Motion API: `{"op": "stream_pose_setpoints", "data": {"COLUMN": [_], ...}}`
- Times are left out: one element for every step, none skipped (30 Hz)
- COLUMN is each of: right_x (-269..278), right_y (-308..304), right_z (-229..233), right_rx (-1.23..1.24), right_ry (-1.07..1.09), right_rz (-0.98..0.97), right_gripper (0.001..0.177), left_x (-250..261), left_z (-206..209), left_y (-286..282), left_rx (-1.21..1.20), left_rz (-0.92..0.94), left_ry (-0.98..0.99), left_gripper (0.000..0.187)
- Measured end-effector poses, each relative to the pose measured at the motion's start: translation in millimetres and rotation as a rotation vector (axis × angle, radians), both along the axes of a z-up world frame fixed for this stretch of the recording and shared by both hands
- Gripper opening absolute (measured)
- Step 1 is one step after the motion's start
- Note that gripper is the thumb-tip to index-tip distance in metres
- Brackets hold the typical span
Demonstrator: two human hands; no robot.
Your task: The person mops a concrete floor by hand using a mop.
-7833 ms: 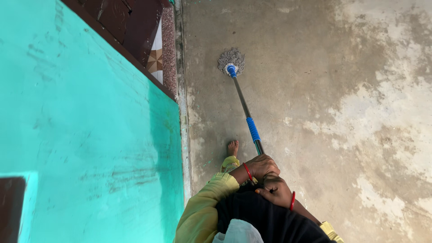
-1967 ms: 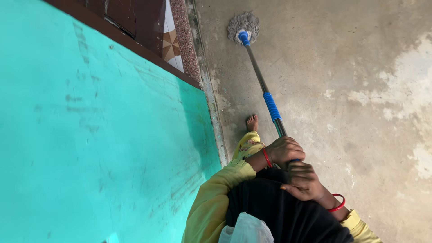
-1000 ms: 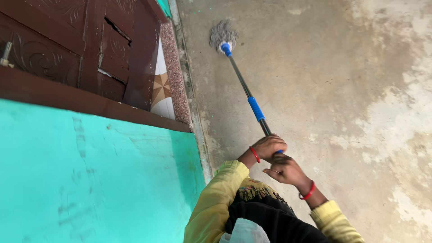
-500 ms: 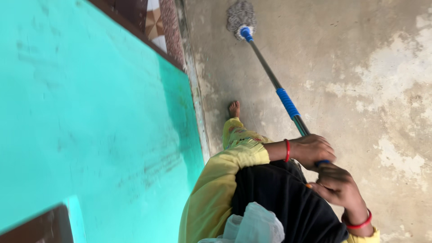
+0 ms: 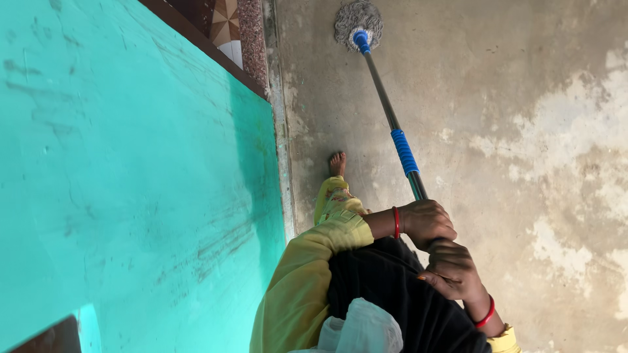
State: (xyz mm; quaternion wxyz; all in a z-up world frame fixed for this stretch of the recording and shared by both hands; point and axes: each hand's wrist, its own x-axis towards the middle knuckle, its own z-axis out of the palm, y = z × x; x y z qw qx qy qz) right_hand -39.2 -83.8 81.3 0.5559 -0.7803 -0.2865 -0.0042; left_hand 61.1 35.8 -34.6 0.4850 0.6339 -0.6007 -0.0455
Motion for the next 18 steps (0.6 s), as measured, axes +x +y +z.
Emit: {"op": "stream_pose_setpoints", "data": {"right_x": [13.4,27.2,42.1,57.2,72.8,91.7,111.1,130.0,146.4,162.6,180.0,197.6,212.7,227.4,242.3,256.9,267.6,274.2], "right_y": [3.8,7.7,12.5,18.1,22.1,26.1,31.4,35.2,37.8,41.2,45.5,48.3,51.3,54.2,57.6,61.4,63.4,66.0], "right_z": [-3.4,-6.6,-10.2,-13.9,-16.4,-19.9,-24.0,-27.8,-32.0,-38.3,-46.1,-54.5,-64.0,-73.9,-83.5,-92.4,-98.5,-102.9], "right_rx": [-0.012,-0.024,-0.026,-0.035,-0.045,-0.048,-0.05,-0.052,-0.057,-0.071,-0.081,-0.084,-0.074,-0.064,-0.067,-0.091,-0.115,-0.119], "right_ry": [0.003,0.006,0.005,0.029,0.055,0.054,0.012,-0.03,-0.025,0.012,0.045,0.045,0.042,0.038,0.041,0.028,0.014,0.018], "right_rz": [0.009,0.017,0.026,0.023,0.018,0.025,0.024,0.024,0.029,-0.007,-0.045,-0.045,-0.073,-0.101,-0.104,-0.123,-0.141,-0.144], "right_gripper": [0.032,0.031,0.031,0.032,0.032,0.032,0.029,0.026,0.026,0.027,0.027,0.027,0.028,0.029,0.029,0.028,0.026,0.026], "left_x": [12.2,24.9,39.3,55.4,72.7,90.8,109.5,131.5,151.5,168.8,187.7,206.4,223.6,240.9,256.6,271.1,283.5,293.1], "left_z": [-1.6,-3.7,-6.5,-9.7,-13.2,-16.6,-19.6,-23.8,-28.8,-34.1,-40.2,-47.1,-55.6,-64.6,-72.7,-80.1,-86.4,-90.9], "left_y": [4.0,8.9,13.8,18.5,22.4,25.8,29.1,32.6,34.7,36.1,38.4,40.2,42.0,43.5,44.8,46.9,49.5,51.0], "left_rx": [-0.001,-0.006,-0.012,-0.014,0.005,0.023,0.02,0.031,0.04,0.034,0.146,0.259,0.256,0.282,0.31,0.307,0.377,0.447], "left_rz": [0.008,-0.001,-0.011,-0.002,-0.005,-0.009,-0.004,-0.011,-0.017,-0.013,-0.012,-0.01,-0.014,-0.016,-0.017,-0.021,-0.01,0.001], "left_ry": [0.0,-0.007,-0.016,-0.017,-0.03,-0.042,-0.038,-0.049,-0.059,-0.054,-0.08,-0.105,-0.104,-0.101,-0.096,-0.094,-0.127,-0.161], "left_gripper": [0.023,0.023,0.023,0.023,0.023,0.024,0.024,0.023,0.022,0.022,0.021,0.023,0.023,0.023,0.024,0.024,0.023,0.022]}}
